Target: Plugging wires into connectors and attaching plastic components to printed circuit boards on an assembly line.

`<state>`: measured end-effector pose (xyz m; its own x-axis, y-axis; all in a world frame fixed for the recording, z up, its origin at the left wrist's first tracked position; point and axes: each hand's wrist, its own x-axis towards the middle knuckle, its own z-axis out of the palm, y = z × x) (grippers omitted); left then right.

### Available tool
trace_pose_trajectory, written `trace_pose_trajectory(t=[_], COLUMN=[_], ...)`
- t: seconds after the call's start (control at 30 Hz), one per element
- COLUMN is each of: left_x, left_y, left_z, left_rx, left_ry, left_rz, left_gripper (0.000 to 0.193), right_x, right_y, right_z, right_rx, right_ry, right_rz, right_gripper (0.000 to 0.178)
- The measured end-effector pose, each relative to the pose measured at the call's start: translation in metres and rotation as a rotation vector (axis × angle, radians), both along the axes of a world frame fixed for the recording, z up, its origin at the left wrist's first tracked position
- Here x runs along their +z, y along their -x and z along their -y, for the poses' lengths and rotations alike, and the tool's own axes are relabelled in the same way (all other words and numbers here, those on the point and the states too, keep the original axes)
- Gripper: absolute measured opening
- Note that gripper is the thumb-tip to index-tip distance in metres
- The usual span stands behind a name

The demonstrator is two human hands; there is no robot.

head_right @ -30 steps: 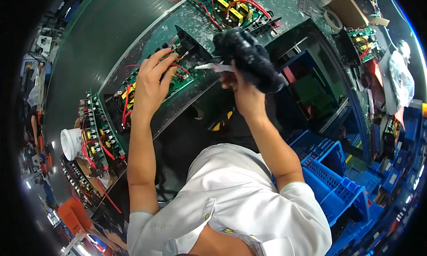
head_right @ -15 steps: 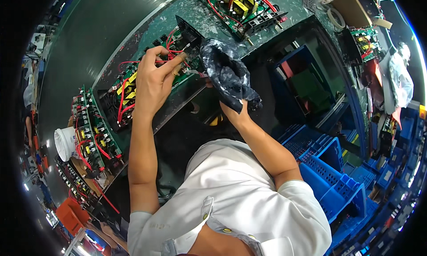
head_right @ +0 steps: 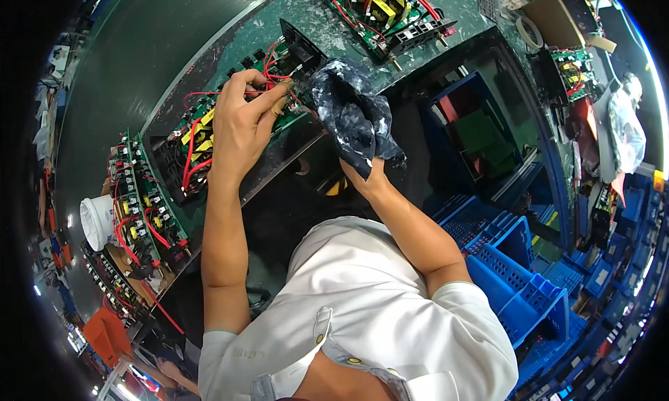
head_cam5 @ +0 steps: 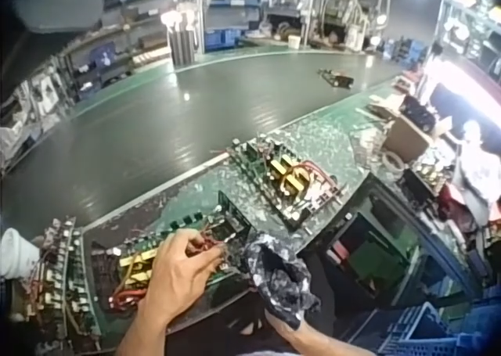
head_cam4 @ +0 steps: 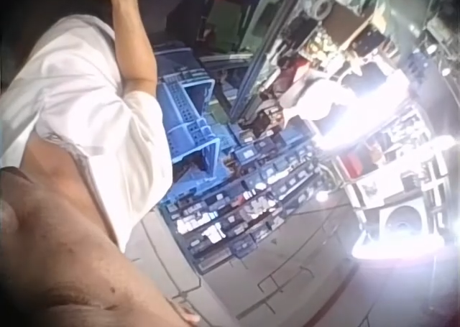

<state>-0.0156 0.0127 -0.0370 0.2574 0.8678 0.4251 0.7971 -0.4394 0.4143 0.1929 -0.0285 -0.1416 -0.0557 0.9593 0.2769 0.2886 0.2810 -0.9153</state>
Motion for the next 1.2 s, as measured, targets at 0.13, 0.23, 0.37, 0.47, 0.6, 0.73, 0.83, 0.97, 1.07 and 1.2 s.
trace_pose_trajectory(t=[0.13,0.23,0.37,0.47,0.6,0.73,0.83,0.97,1.07,1.2], left_x=[0.000,0.000,0.000,0.001,0.002,0.002,0.002,0.003,0.001,0.006], left_y=[0.000,-0.001,-0.001,-0.001,-0.001,0.000,-0.003,-0.001,-0.001,-0.001], left_z=[0.000,-0.001,0.000,-0.001,0.001,0.001,0.000,0.000,-0.001,-0.001], left_rx=[0.003,0.003,0.006,-0.003,-0.002,0.001,0.001,0.005,0.008,-0.048], left_ry=[0.009,0.009,0.021,0.009,0.010,0.017,0.021,0.012,0.021,0.103], left_rz=[0.005,0.004,0.008,0.000,0.004,0.009,0.005,0.012,0.017,0.133], left_gripper=[0.027,0.027,0.026,0.026,0.026,0.026,0.026,0.026,0.028,0.031], right_x=[-0.017,-0.020,-0.009,-0.022,-0.013,-0.007,-0.003,0.034,0.074,0.082], right_y=[0.000,-0.007,-0.002,-0.005,0.004,0.001,0.002,0.006,0.019,0.006], right_z=[0.006,0.007,0.009,0.003,0.001,0.005,-0.003,-0.004,-0.016,-0.010], right_rx=[-0.031,0.110,0.075,0.072,0.041,0.061,0.107,0.177,0.200,0.209], right_ry=[0.167,0.033,0.153,-0.057,0.112,0.199,0.236,0.074,0.049,0.107], right_rz=[-0.317,-0.171,-0.417,0.018,-0.456,-0.353,-0.525,-0.360,-0.572,-0.989], right_gripper=[0.028,0.029,0.034,0.039,0.045,0.035,0.043,0.043,0.037,0.034])
